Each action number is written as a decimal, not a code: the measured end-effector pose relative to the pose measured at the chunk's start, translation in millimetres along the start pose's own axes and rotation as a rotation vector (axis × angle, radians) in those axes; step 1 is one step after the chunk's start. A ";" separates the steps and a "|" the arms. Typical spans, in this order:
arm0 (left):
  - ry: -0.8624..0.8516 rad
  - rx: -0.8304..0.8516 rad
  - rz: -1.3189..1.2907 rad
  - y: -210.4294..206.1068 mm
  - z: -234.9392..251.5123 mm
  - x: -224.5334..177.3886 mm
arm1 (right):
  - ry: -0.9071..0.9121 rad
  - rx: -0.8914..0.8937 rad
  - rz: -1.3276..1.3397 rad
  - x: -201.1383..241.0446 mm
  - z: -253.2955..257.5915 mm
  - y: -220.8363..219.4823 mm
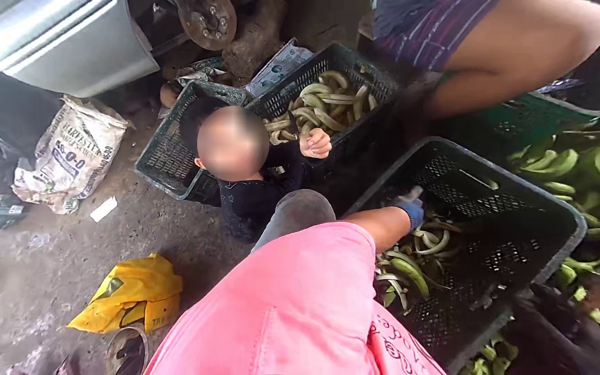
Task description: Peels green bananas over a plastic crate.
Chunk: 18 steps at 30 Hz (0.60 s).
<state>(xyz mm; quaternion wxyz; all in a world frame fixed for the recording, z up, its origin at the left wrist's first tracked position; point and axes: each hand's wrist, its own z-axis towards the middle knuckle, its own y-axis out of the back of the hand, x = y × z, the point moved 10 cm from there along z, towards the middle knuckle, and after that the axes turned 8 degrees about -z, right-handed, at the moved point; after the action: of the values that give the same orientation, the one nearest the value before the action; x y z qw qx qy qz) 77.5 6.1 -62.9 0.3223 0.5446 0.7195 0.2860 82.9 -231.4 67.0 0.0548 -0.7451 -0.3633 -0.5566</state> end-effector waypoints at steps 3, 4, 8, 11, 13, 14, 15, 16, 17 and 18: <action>-0.334 -0.203 -0.047 58.3 -52.5 -56.4 | 0.007 -0.074 -0.115 2.3 0.1 5.7; -0.427 -0.261 -0.031 74.6 -74.5 -72.3 | 0.017 -0.065 -0.087 6.5 -3.9 3.0; -0.620 -0.473 -0.045 123.6 -164.9 -107.4 | 0.086 0.143 0.174 19.2 -27.5 -22.0; -0.557 -0.736 -0.135 143.5 -217.8 -94.0 | 0.125 0.201 0.307 40.6 -51.7 -42.4; -0.368 -0.869 -0.294 149.4 -239.1 -62.2 | 0.157 0.118 0.395 57.3 -63.6 -49.1; -0.297 -0.862 -0.443 146.2 -242.4 -44.1 | 0.173 0.058 0.457 66.8 -70.6 -48.9; -0.257 -0.787 -0.629 137.4 -243.3 -30.2 | 0.199 -0.017 0.525 75.6 -77.2 -46.4; -0.255 -0.656 -0.824 122.4 -243.8 -24.9 | 0.215 -0.108 0.552 83.5 -85.2 -44.0; -0.280 -0.482 -0.973 104.7 -247.3 -30.0 | 0.231 -0.184 0.552 91.7 -92.0 -42.5; -0.314 -0.292 -1.066 89.7 -256.1 -40.7 | 0.265 -0.229 0.543 102.7 -95.5 -41.9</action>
<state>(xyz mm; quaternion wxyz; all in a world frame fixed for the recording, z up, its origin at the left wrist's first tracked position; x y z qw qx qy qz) -59.1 -27.1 172.7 0.5966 0.0924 0.7914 0.0962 -5.8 -197.9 178.5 0.1641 -0.7371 -0.0758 -0.6512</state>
